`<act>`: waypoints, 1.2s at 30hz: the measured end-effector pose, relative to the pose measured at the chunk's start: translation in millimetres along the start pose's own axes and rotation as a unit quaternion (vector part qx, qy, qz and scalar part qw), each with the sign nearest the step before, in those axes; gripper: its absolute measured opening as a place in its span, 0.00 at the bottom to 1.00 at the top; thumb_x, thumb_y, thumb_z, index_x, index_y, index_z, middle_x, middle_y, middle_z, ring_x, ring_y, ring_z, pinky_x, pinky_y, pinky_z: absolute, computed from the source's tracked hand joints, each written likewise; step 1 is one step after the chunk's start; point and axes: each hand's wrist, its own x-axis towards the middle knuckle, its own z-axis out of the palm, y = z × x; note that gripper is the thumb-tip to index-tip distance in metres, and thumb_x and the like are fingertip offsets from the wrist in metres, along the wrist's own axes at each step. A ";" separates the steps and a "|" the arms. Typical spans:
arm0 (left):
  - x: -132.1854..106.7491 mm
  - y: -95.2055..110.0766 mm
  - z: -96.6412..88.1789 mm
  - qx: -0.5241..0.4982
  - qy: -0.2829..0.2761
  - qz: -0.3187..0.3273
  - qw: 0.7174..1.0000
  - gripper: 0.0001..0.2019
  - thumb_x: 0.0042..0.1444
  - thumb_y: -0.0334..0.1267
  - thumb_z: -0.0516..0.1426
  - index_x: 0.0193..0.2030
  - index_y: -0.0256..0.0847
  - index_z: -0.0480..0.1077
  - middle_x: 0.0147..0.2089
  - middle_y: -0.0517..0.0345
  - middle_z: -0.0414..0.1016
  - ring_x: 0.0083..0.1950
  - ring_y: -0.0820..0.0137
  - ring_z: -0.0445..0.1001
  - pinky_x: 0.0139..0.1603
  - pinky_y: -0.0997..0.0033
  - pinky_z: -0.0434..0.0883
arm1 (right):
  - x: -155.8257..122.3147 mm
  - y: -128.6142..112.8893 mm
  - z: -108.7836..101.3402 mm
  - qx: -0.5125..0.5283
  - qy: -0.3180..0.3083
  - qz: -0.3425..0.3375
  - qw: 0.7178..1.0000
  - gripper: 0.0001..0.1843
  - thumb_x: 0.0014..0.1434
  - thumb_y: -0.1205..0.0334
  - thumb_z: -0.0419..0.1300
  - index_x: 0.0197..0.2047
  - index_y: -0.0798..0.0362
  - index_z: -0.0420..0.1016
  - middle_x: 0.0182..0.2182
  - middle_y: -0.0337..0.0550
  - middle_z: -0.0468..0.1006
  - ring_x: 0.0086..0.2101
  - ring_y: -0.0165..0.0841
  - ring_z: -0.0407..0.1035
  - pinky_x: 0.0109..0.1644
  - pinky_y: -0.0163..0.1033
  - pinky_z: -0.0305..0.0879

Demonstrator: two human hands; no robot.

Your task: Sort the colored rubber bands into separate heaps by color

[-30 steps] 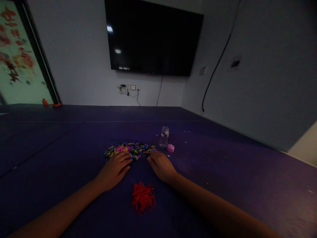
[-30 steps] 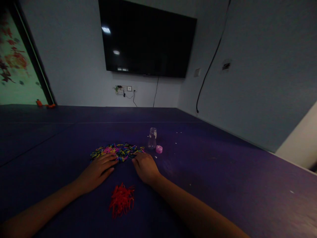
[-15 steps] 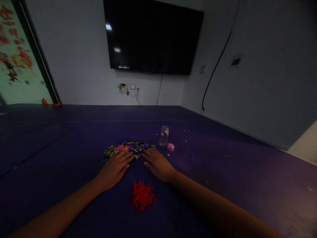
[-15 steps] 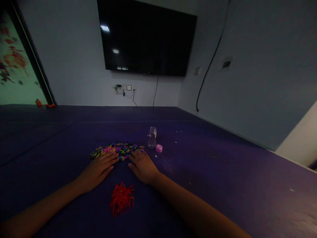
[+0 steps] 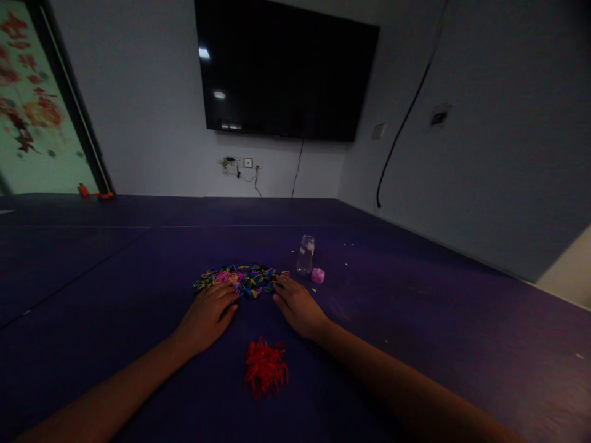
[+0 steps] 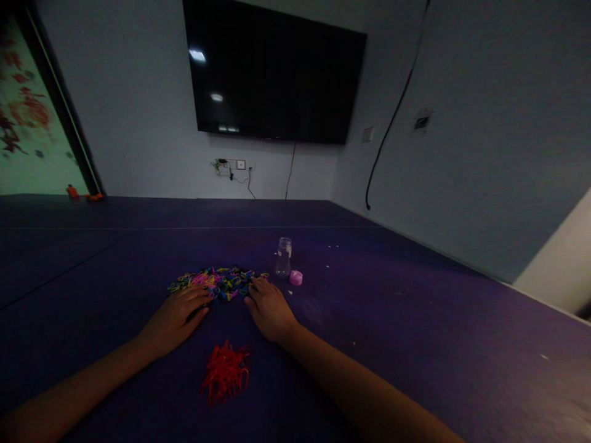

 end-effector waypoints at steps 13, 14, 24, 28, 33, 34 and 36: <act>-0.9 -4.3 4.9 -0.010 0.002 -0.007 1.000 0.16 0.61 0.37 0.48 0.49 0.40 0.73 0.55 0.49 0.73 0.57 0.60 0.69 0.58 0.51 0.67 | -0.9 -0.4 -2.3 0.021 -0.008 -0.035 0.999 0.20 0.67 0.62 0.43 0.52 0.56 0.73 0.57 0.49 0.68 0.60 0.40 0.56 0.62 0.49 0.54; -1.1 -5.1 5.9 -0.010 0.001 -0.009 1.000 0.16 0.61 0.37 0.48 0.50 0.39 0.73 0.55 0.49 0.73 0.57 0.61 0.69 0.58 0.51 0.67 | -0.4 0.1 -1.9 0.021 -0.001 -0.030 0.999 0.19 0.67 0.63 0.44 0.50 0.56 0.73 0.56 0.50 0.69 0.59 0.40 0.57 0.62 0.49 0.54; -0.9 -2.8 3.4 -0.025 0.022 -0.009 0.999 0.16 0.61 0.36 0.47 0.48 0.39 0.73 0.51 0.48 0.75 0.54 0.61 0.71 0.55 0.54 0.69 | 1.8 -2.8 -5.1 0.013 0.004 -0.037 0.999 0.18 0.66 0.64 0.44 0.47 0.55 0.74 0.54 0.50 0.71 0.57 0.39 0.60 0.61 0.47 0.56; 0.8 -1.7 1.1 -0.025 0.014 -0.003 1.000 0.15 0.61 0.36 0.47 0.44 0.38 0.75 0.47 0.48 0.77 0.50 0.62 0.73 0.53 0.56 0.71 | 2.5 -3.4 -4.9 0.002 -0.001 -0.032 0.999 0.17 0.66 0.65 0.45 0.47 0.56 0.74 0.53 0.51 0.71 0.56 0.39 0.61 0.60 0.45 0.58; -0.7 -6.2 7.4 -0.010 0.015 -0.021 1.000 0.16 0.61 0.38 0.47 0.46 0.39 0.74 0.50 0.49 0.76 0.53 0.60 0.72 0.54 0.54 0.70 | 3.4 -0.2 -1.8 0.009 0.012 -0.006 1.000 0.18 0.65 0.66 0.44 0.49 0.58 0.73 0.51 0.52 0.73 0.55 0.38 0.63 0.59 0.44 0.59; -1.2 -7.3 8.8 -0.009 0.015 -0.023 1.000 0.16 0.61 0.38 0.48 0.48 0.39 0.74 0.50 0.49 0.76 0.53 0.60 0.72 0.55 0.54 0.69 | 3.4 0.1 -1.6 0.011 0.016 -0.004 1.000 0.18 0.65 0.66 0.44 0.49 0.59 0.72 0.51 0.53 0.72 0.55 0.38 0.63 0.60 0.44 0.58; -1.9 -8.8 10.6 -0.012 0.018 -0.025 0.999 0.16 0.61 0.38 0.48 0.49 0.39 0.73 0.51 0.49 0.75 0.54 0.61 0.72 0.55 0.54 0.69 | 3.1 0.0 -1.7 0.013 0.023 -0.004 1.000 0.18 0.65 0.66 0.45 0.50 0.59 0.72 0.52 0.53 0.72 0.56 0.39 0.61 0.60 0.45 0.57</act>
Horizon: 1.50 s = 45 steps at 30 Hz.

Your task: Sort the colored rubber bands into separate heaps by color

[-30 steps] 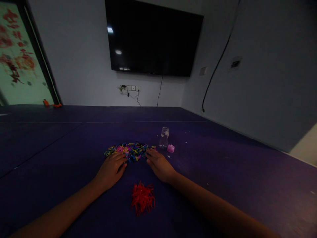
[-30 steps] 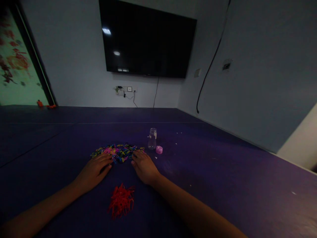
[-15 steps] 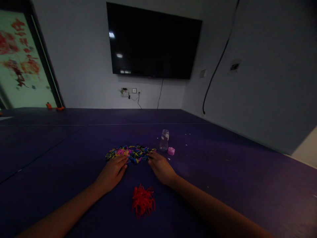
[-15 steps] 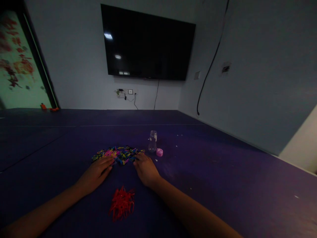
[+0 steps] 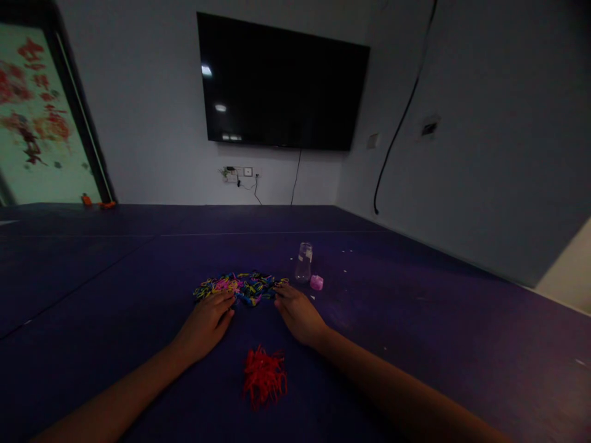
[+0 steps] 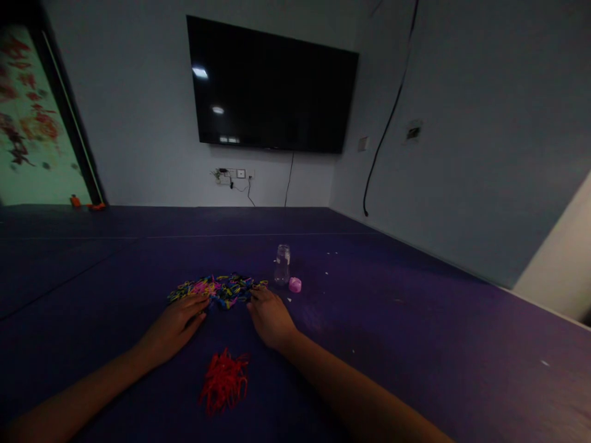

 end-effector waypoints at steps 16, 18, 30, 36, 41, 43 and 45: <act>5.4 13.7 -13.5 -0.051 0.008 0.063 0.997 0.11 0.60 0.33 0.50 0.36 0.42 0.75 0.37 0.53 0.77 0.42 0.62 0.74 0.44 0.57 0.72 | -1.0 -5.4 -5.8 0.015 -0.026 -0.035 0.999 0.16 0.66 0.64 0.46 0.45 0.56 0.73 0.45 0.49 0.75 0.49 0.36 0.67 0.55 0.41 0.61; 4.6 11.6 -11.2 -0.039 0.009 0.063 0.997 0.11 0.59 0.34 0.50 0.40 0.42 0.75 0.39 0.53 0.78 0.45 0.62 0.74 0.47 0.56 0.72 | -1.0 -4.8 -5.0 0.016 -0.019 -0.022 0.999 0.16 0.66 0.64 0.45 0.45 0.56 0.73 0.46 0.49 0.75 0.48 0.36 0.67 0.55 0.41 0.61; 2.6 6.8 -7.1 0.020 0.002 0.025 0.999 0.14 0.60 0.38 0.49 0.44 0.40 0.75 0.47 0.51 0.77 0.50 0.61 0.73 0.52 0.53 0.70 | -0.7 -1.6 -1.5 0.016 -0.006 -0.023 1.000 0.18 0.67 0.64 0.45 0.45 0.57 0.75 0.49 0.51 0.73 0.51 0.37 0.65 0.56 0.43 0.61; 2.6 5.5 -6.6 0.032 -0.009 -0.005 0.999 0.15 0.59 0.40 0.50 0.45 0.41 0.75 0.48 0.51 0.77 0.52 0.60 0.72 0.55 0.53 0.68 | -2.6 -3.0 -1.3 -0.006 -0.020 -0.054 0.998 0.19 0.67 0.62 0.45 0.53 0.56 0.72 0.55 0.51 0.69 0.57 0.39 0.60 0.60 0.46 0.57; 1.8 4.5 -5.6 0.042 -0.009 -0.025 0.999 0.15 0.60 0.41 0.49 0.44 0.40 0.75 0.49 0.50 0.76 0.53 0.59 0.71 0.54 0.53 0.68 | -4.1 -6.5 -3.3 -0.018 -0.041 -0.059 0.997 0.19 0.67 0.60 0.46 0.55 0.54 0.71 0.57 0.50 0.67 0.59 0.39 0.56 0.62 0.47 0.53; 1.7 3.9 -5.7 0.051 -0.008 -0.032 0.998 0.16 0.60 0.41 0.49 0.45 0.39 0.75 0.50 0.49 0.76 0.53 0.59 0.71 0.54 0.53 0.68 | -4.3 -7.9 -4.7 -0.018 -0.051 -0.058 0.997 0.20 0.67 0.60 0.45 0.55 0.54 0.71 0.57 0.50 0.67 0.59 0.40 0.56 0.62 0.48 0.53; 1.8 3.8 -6.3 0.056 -0.005 -0.034 0.998 0.16 0.60 0.40 0.49 0.47 0.38 0.74 0.50 0.47 0.75 0.53 0.58 0.71 0.54 0.52 0.68 | -4.6 -8.8 -5.6 -0.019 -0.058 -0.058 0.996 0.20 0.67 0.60 0.44 0.56 0.54 0.70 0.58 0.50 0.66 0.60 0.40 0.56 0.63 0.48 0.52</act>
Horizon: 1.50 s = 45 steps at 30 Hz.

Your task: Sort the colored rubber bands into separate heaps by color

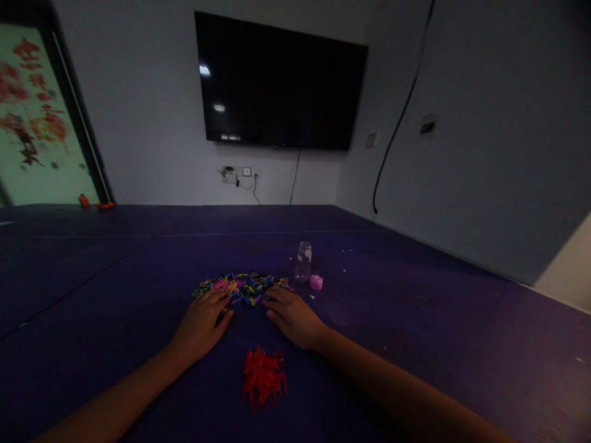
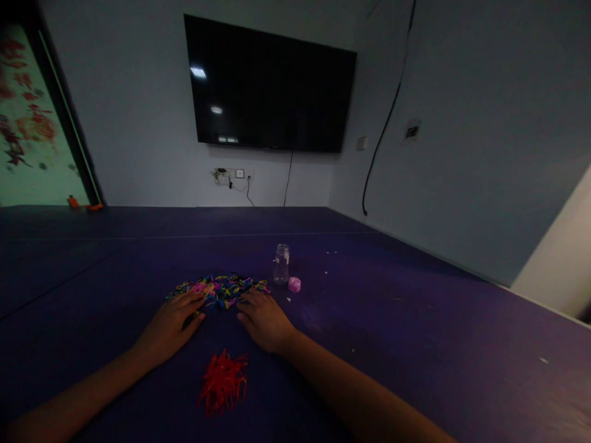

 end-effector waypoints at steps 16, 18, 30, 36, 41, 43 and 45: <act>-0.2 7.7 -5.1 -0.067 -0.028 0.085 0.994 0.14 0.61 0.37 0.49 0.47 0.42 0.73 0.49 0.52 0.76 0.54 0.61 0.70 0.55 0.52 0.67 | -0.6 -2.9 -3.0 0.009 -0.004 0.003 1.000 0.21 0.67 0.60 0.44 0.56 0.56 0.70 0.58 0.50 0.66 0.60 0.39 0.55 0.64 0.47 0.51; -0.5 6.0 -3.0 -0.062 -0.039 0.079 0.994 0.14 0.61 0.38 0.49 0.49 0.41 0.73 0.51 0.51 0.75 0.55 0.61 0.69 0.56 0.52 0.67 | -0.6 -2.5 -2.7 0.010 -0.008 0.006 1.000 0.21 0.67 0.59 0.44 0.56 0.56 0.70 0.58 0.50 0.66 0.60 0.39 0.55 0.63 0.47 0.51; -0.1 3.8 1.5 -0.048 -0.050 0.088 0.994 0.19 0.63 0.44 0.48 0.58 0.41 0.65 0.58 0.49 0.69 0.60 0.60 0.64 0.60 0.52 0.63 | 2.0 -0.4 0.5 0.004 -0.002 0.006 1.000 0.21 0.67 0.60 0.45 0.55 0.57 0.70 0.57 0.52 0.67 0.59 0.39 0.57 0.63 0.47 0.53; 2.5 1.2 3.7 -0.049 -0.064 0.105 0.991 0.21 0.63 0.44 0.48 0.61 0.42 0.61 0.61 0.50 0.66 0.63 0.59 0.61 0.62 0.52 0.61 | 3.6 -0.6 2.7 0.001 0.009 -0.003 1.000 0.20 0.67 0.60 0.45 0.55 0.56 0.71 0.56 0.52 0.68 0.58 0.39 0.59 0.62 0.47 0.54; 3.6 -0.3 3.9 -0.056 -0.088 0.109 0.989 0.20 0.63 0.44 0.49 0.61 0.43 0.62 0.61 0.50 0.66 0.64 0.59 0.59 0.62 0.51 0.61 | 4.7 -1.7 3.1 0.005 0.012 -0.008 1.000 0.19 0.66 0.61 0.46 0.54 0.56 0.71 0.56 0.52 0.68 0.58 0.39 0.59 0.62 0.47 0.54; 3.1 -0.4 3.5 -0.058 -0.088 0.111 0.988 0.20 0.63 0.44 0.49 0.60 0.43 0.63 0.61 0.51 0.66 0.64 0.59 0.59 0.62 0.52 0.61 | 4.7 -2.0 2.7 0.009 0.015 -0.011 1.000 0.19 0.66 0.61 0.46 0.54 0.56 0.71 0.56 0.51 0.69 0.58 0.39 0.59 0.62 0.47 0.54; 2.2 -0.2 3.3 -0.060 -0.085 0.109 0.989 0.19 0.63 0.43 0.49 0.59 0.44 0.63 0.61 0.52 0.66 0.64 0.60 0.59 0.62 0.52 0.61 | 4.6 -1.8 2.5 0.013 0.016 -0.013 1.000 0.19 0.66 0.61 0.46 0.54 0.56 0.71 0.56 0.51 0.69 0.58 0.38 0.59 0.62 0.47 0.54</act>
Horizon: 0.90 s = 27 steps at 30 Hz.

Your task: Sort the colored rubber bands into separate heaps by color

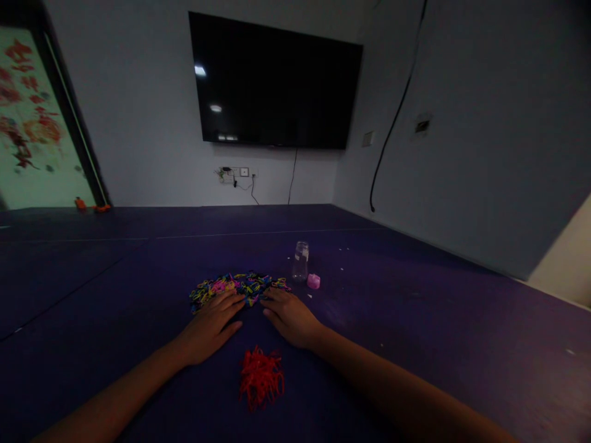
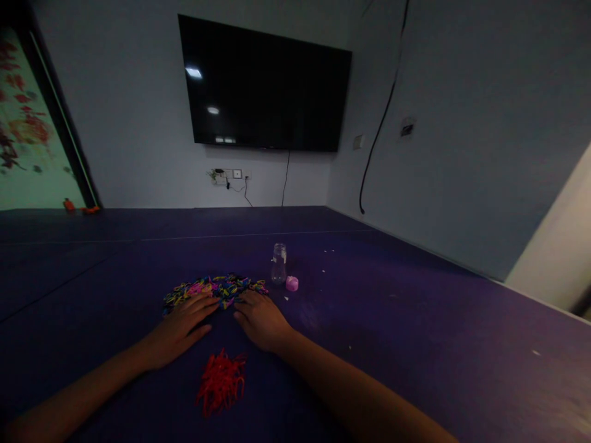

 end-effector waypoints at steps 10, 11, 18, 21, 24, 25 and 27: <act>-1.8 2.1 -1.7 -0.015 -0.008 -0.015 1.000 0.18 0.63 0.44 0.49 0.58 0.45 0.65 0.63 0.53 0.64 0.66 0.59 0.57 0.62 0.50 0.60 | -1.3 1.1 -0.1 0.005 -0.001 0.002 1.000 0.19 0.66 0.61 0.46 0.54 0.57 0.71 0.55 0.52 0.69 0.57 0.39 0.60 0.61 0.46 0.55; -1.9 1.9 -1.6 -0.016 -0.011 -0.014 1.000 0.18 0.64 0.44 0.49 0.58 0.46 0.64 0.63 0.53 0.64 0.66 0.59 0.56 0.62 0.50 0.60 | -1.3 0.8 -0.2 0.005 0.000 0.002 1.000 0.19 0.66 0.61 0.46 0.54 0.57 0.71 0.55 0.52 0.70 0.57 0.39 0.60 0.61 0.47 0.56; -1.9 -1.4 0.6 -0.008 -0.013 -0.007 1.000 0.19 0.64 0.45 0.48 0.60 0.44 0.62 0.63 0.53 0.64 0.66 0.59 0.55 0.63 0.52 0.59 | -0.6 0.5 0.1 0.002 0.004 -0.005 1.000 0.18 0.66 0.62 0.46 0.52 0.56 0.73 0.53 0.51 0.71 0.56 0.38 0.60 0.61 0.45 0.57; -0.9 -2.3 0.6 -0.006 -0.020 -0.006 1.000 0.20 0.64 0.44 0.48 0.61 0.43 0.61 0.63 0.52 0.63 0.66 0.59 0.56 0.64 0.52 0.58 | -0.2 1.4 0.6 0.003 0.005 -0.007 1.000 0.18 0.66 0.62 0.46 0.51 0.55 0.73 0.54 0.50 0.71 0.56 0.38 0.61 0.61 0.45 0.56; -0.5 -2.8 0.3 -0.009 -0.012 0.001 1.000 0.20 0.64 0.44 0.47 0.61 0.43 0.61 0.63 0.51 0.64 0.65 0.58 0.57 0.63 0.51 0.59 | -0.1 1.5 0.6 0.005 0.004 -0.010 1.000 0.19 0.66 0.62 0.46 0.52 0.57 0.73 0.53 0.51 0.71 0.55 0.37 0.62 0.61 0.44 0.56; -0.5 -2.8 0.3 -0.011 -0.009 0.004 1.000 0.20 0.64 0.44 0.47 0.61 0.43 0.61 0.63 0.51 0.64 0.65 0.58 0.57 0.63 0.51 0.59 | -0.1 1.4 0.6 0.004 0.004 -0.009 1.000 0.19 0.66 0.62 0.46 0.52 0.57 0.73 0.53 0.51 0.71 0.55 0.38 0.62 0.61 0.44 0.56; -0.6 -2.9 0.3 -0.011 -0.005 0.008 1.000 0.20 0.64 0.43 0.47 0.61 0.43 0.62 0.62 0.51 0.64 0.65 0.58 0.57 0.63 0.51 0.59 | -0.2 1.3 0.6 0.001 0.005 -0.005 1.000 0.19 0.66 0.62 0.46 0.52 0.57 0.72 0.54 0.51 0.71 0.56 0.38 0.62 0.61 0.45 0.56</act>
